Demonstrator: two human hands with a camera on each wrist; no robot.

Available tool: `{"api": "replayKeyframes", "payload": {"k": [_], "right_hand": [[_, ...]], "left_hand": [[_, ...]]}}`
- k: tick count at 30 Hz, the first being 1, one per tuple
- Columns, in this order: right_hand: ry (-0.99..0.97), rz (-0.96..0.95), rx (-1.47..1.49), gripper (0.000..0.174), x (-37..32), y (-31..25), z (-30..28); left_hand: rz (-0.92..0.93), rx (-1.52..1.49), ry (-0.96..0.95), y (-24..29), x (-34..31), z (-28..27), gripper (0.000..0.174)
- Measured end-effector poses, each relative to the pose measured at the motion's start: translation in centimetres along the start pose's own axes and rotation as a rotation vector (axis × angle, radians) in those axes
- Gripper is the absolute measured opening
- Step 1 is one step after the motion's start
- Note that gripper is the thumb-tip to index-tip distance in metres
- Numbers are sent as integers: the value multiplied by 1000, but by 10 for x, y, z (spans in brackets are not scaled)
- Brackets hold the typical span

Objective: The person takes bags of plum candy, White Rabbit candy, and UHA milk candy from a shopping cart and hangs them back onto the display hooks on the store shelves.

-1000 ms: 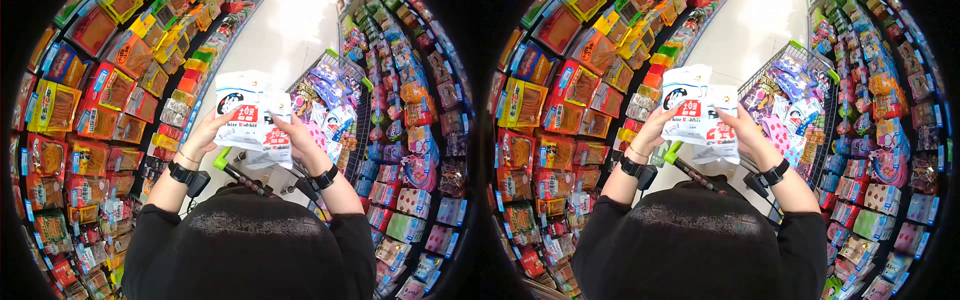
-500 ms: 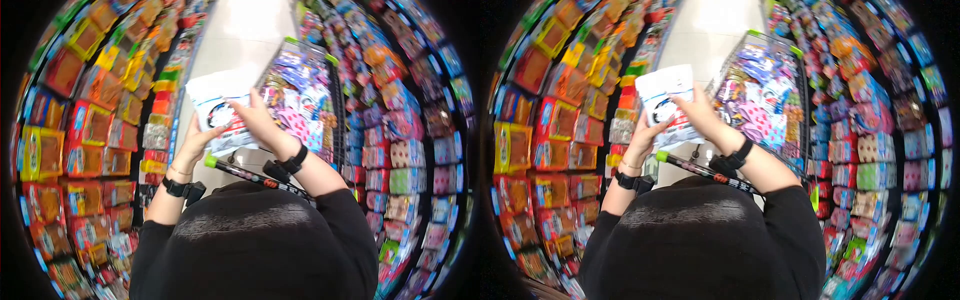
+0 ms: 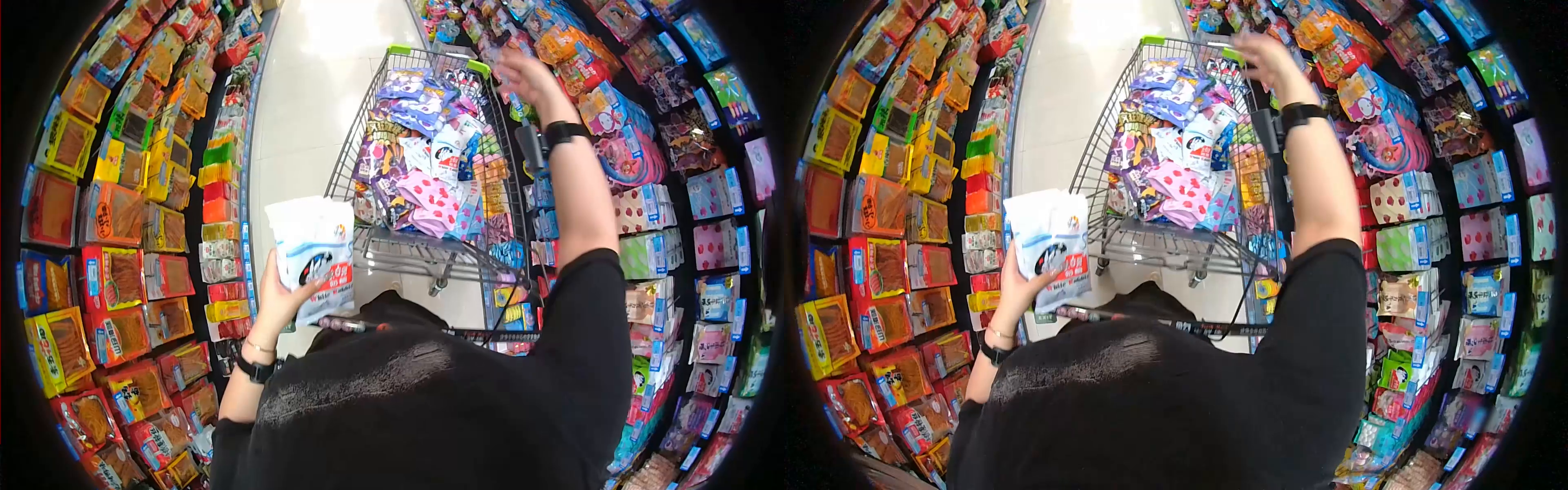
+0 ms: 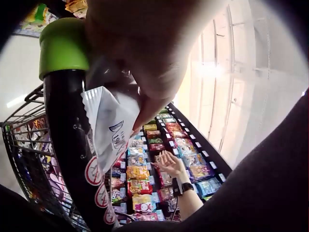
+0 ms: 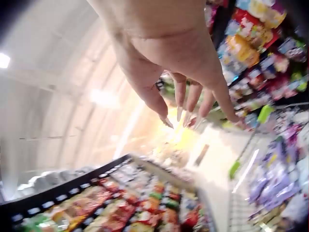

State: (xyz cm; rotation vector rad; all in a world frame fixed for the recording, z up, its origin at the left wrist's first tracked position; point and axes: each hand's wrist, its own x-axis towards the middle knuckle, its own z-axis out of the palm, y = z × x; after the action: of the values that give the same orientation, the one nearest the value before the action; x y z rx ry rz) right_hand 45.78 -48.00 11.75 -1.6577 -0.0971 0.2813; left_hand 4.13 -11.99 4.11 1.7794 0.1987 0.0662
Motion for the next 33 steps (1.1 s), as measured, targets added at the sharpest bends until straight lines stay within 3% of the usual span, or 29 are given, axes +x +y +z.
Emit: {"api": "replayKeyframes", "payload": {"k": [3, 4, 5, 6, 8, 10, 11, 12, 14, 17, 20, 22, 24, 25, 26, 27, 28, 29, 30, 32, 33], "right_hand": [[119, 294, 106, 40, 41, 143, -41], [101, 452, -12, 38, 75, 226, -71], [176, 427, 31, 39, 50, 260, -59], [162, 528, 143, 41, 66, 334, -59], [158, 549, 55, 59, 45, 350, -20], [247, 591, 45, 80, 17, 329, 11], [249, 602, 217, 91, 16, 340, 17], [245, 566, 275, 88, 6, 323, 28], [170, 430, 368, 83, 29, 384, 29], [386, 346, 177, 80, 52, 449, 39], [466, 362, 83, 83, 45, 448, 48], [518, 397, 19, 84, 31, 407, 59], [533, 447, 741, 90, 20, 363, 74], [676, 492, 597, 90, 32, 377, 78], [677, 485, 599, 90, 44, 390, 82], [706, 548, 531, 89, 57, 409, 85], [734, 612, 462, 88, 54, 387, 94], [645, 507, 709, 74, 46, 366, 105], [420, 477, 917, 50, 55, 392, 110], [149, 612, 1054, 28, 42, 378, 116], [151, 627, 1004, 25, 36, 374, 123]], "left_hand": [[-29, 121, 48, -7, 1, 2, 71], [-47, 99, 77, -9, -1, 4, 73], [-64, 133, 87, -15, -5, 0, 74], [-78, 169, 100, -20, -7, -2, 75], [-215, -21, 118, -7, -6, 2, 79], [-257, -18, 137, -6, -4, 4, 80], [-279, 11, 120, -7, -4, 3, 80], [-302, 35, 102, -8, -4, 2, 80], [-344, 71, 108, -6, -6, 2, 77], [-399, 31, 163, -7, -9, 3, 77], [-404, 9, 165, -3, -8, 5, 77], [-400, -14, 174, 0, -6, 8, 77], [-383, -3, 160, 0, -6, 8, 76], [-369, 3, 151, -1, -5, 9, 75], [-363, 3, 150, -2, -5, 10, 75], [-359, 2, 160, -2, -5, 11, 74], [-357, 2, 169, -2, -6, 12, 73], [-339, 14, 183, -1, -6, 14, 72], [-334, 14, 183, 0, -4, 15, 72], [-344, 25, 163, 1, -4, 15, 72], [-304, 56, 142, -2, -5, 13, 71]]}}
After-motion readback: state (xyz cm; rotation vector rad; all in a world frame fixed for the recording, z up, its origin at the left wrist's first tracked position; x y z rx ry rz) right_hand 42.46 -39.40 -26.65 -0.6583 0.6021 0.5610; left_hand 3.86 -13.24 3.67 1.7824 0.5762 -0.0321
